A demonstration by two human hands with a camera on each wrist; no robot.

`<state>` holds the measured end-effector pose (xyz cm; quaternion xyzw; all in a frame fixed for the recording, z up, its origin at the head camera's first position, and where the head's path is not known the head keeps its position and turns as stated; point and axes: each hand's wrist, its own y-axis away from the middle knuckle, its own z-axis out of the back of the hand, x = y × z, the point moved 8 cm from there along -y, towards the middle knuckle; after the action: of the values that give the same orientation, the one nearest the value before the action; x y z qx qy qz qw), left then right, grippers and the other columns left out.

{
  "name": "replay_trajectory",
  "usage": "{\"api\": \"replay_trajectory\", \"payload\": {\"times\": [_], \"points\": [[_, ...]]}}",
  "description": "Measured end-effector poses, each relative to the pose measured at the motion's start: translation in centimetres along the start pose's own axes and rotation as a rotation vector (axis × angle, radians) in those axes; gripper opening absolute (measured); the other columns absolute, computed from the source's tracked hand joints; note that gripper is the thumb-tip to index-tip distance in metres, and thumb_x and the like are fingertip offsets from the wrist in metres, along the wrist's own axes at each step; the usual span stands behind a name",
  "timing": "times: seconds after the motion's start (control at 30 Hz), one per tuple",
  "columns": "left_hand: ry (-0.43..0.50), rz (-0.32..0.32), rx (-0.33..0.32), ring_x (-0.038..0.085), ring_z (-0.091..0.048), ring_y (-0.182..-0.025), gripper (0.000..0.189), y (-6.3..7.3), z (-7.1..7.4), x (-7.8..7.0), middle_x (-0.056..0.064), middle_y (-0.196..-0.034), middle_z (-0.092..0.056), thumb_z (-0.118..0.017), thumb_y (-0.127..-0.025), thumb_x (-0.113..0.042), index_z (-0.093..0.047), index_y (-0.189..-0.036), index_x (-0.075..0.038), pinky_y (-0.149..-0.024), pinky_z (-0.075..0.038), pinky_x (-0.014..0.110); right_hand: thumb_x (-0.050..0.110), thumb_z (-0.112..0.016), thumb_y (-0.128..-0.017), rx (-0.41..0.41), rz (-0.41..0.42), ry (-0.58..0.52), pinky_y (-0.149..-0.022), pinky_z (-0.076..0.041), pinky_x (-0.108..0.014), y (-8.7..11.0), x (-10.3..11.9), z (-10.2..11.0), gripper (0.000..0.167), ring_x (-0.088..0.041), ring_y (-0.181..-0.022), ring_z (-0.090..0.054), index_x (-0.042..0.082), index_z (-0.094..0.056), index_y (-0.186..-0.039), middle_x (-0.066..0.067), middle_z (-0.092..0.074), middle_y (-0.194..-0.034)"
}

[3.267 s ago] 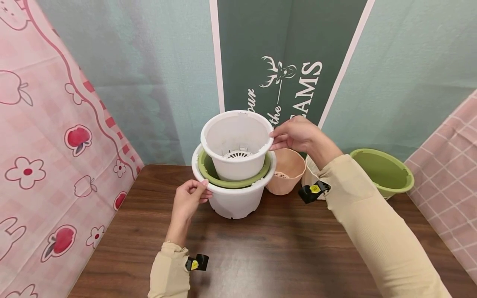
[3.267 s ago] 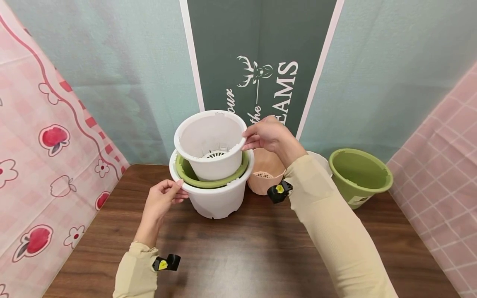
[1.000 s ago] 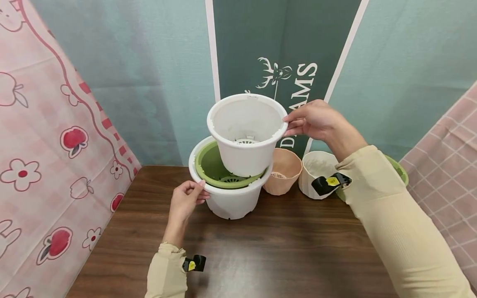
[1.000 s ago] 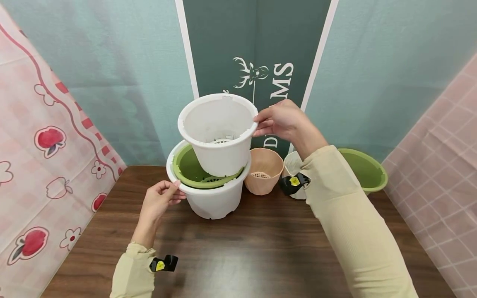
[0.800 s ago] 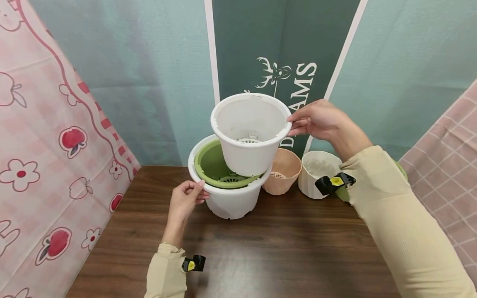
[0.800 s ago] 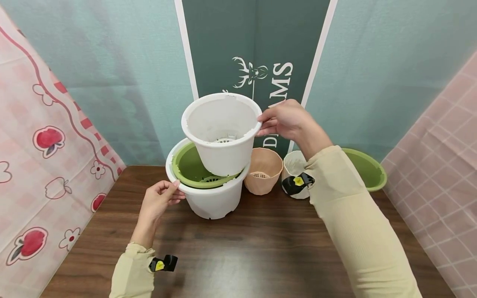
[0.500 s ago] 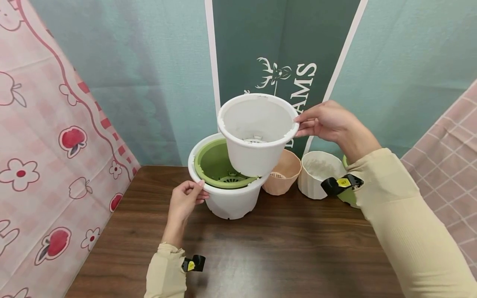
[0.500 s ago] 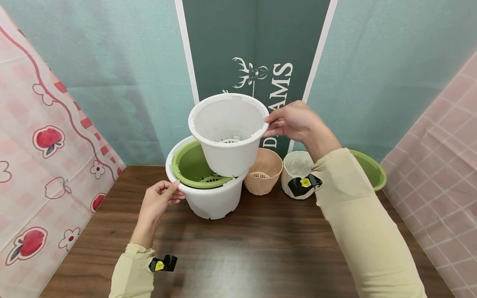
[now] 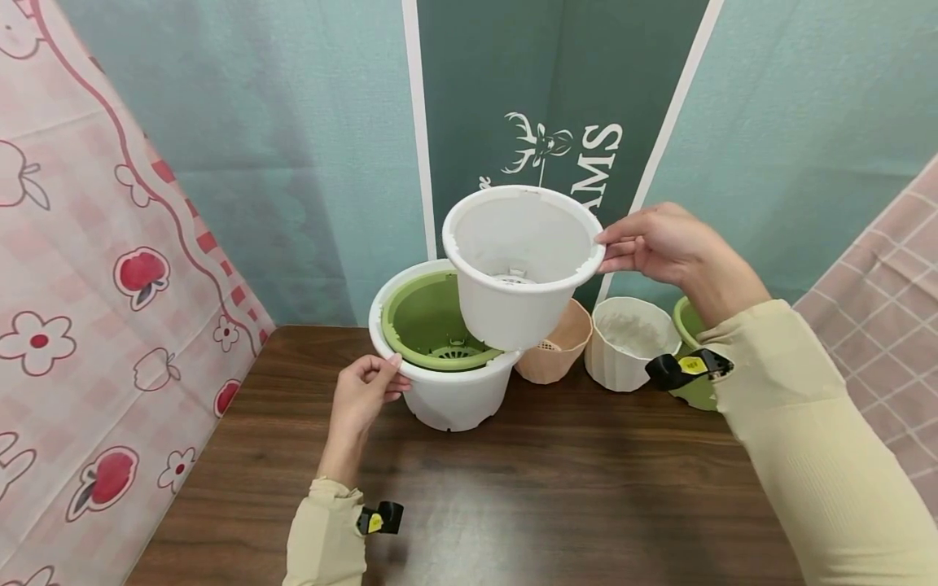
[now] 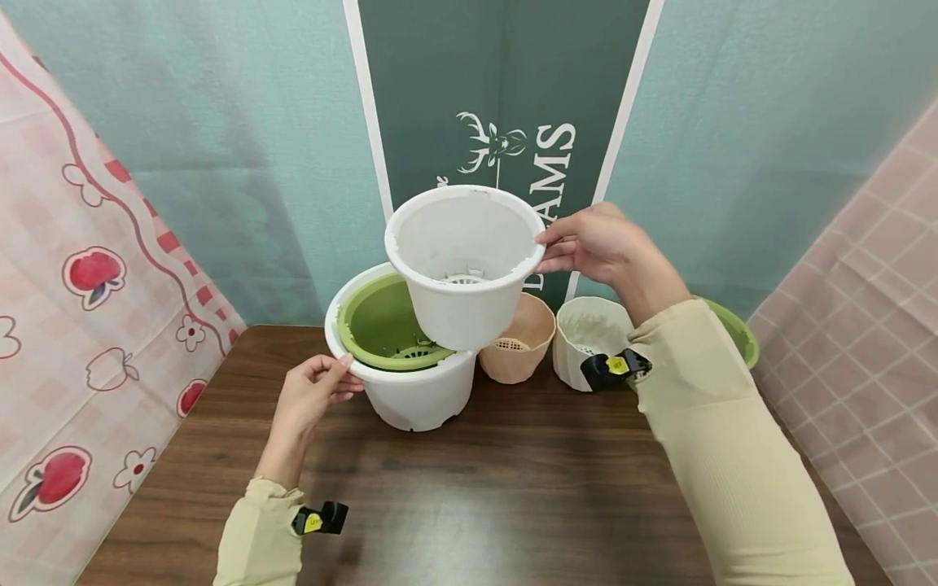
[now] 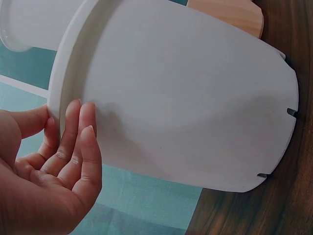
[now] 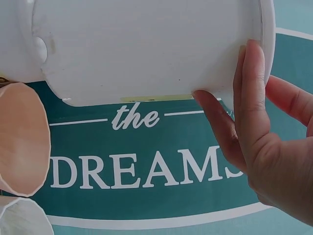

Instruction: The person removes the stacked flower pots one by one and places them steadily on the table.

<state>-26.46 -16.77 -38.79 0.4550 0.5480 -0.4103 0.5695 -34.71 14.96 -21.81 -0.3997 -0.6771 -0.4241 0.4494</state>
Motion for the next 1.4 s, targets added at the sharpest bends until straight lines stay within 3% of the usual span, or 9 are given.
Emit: {"api": "replay_trajectory", "payload": {"times": [0.9, 1.23, 1.4], "points": [[-0.002, 0.008, 0.006, 0.011, -0.063, -0.059, 0.021, 0.1, 0.1, -0.1, 0.007, -0.066, -0.065, -0.059, -0.090, -0.014, -0.053, -0.080, 0.004, -0.056, -0.051, 0.021, -0.017, -0.042, -0.086, 0.008, -0.015, -0.034, -0.067, -0.054, -0.041, 1.5, -0.5, 3.3, 0.024, -0.030, -0.073, -0.066, -0.011, -0.064, -0.076, -0.021, -0.065, -0.078], [0.022, -0.013, 0.005, 0.012, -0.063, -0.057, 0.020, 0.1, 0.2, 0.0, 0.007, -0.065, -0.065, -0.059, -0.090, -0.011, -0.052, -0.078, 0.003, -0.055, -0.051, 0.021, -0.017, -0.040, -0.087, 0.103, 0.001, -0.061, -0.068, -0.054, -0.041, 1.9, -0.6, 3.9, 0.027, -0.031, -0.075, -0.067, -0.012, -0.065, -0.080, -0.024, -0.065, -0.080], [0.027, -0.013, 0.008, 0.012, -0.063, -0.058, 0.020, 0.0, 0.2, 0.0, 0.006, -0.065, -0.065, -0.059, -0.090, -0.011, -0.052, -0.078, 0.003, -0.055, -0.052, 0.021, -0.017, -0.039, -0.087, 0.099, -0.009, -0.072, -0.068, -0.054, -0.042, 2.2, -0.7, 4.6, 0.027, -0.031, -0.077, -0.066, -0.013, -0.065, -0.080, -0.023, -0.065, -0.082]]}}
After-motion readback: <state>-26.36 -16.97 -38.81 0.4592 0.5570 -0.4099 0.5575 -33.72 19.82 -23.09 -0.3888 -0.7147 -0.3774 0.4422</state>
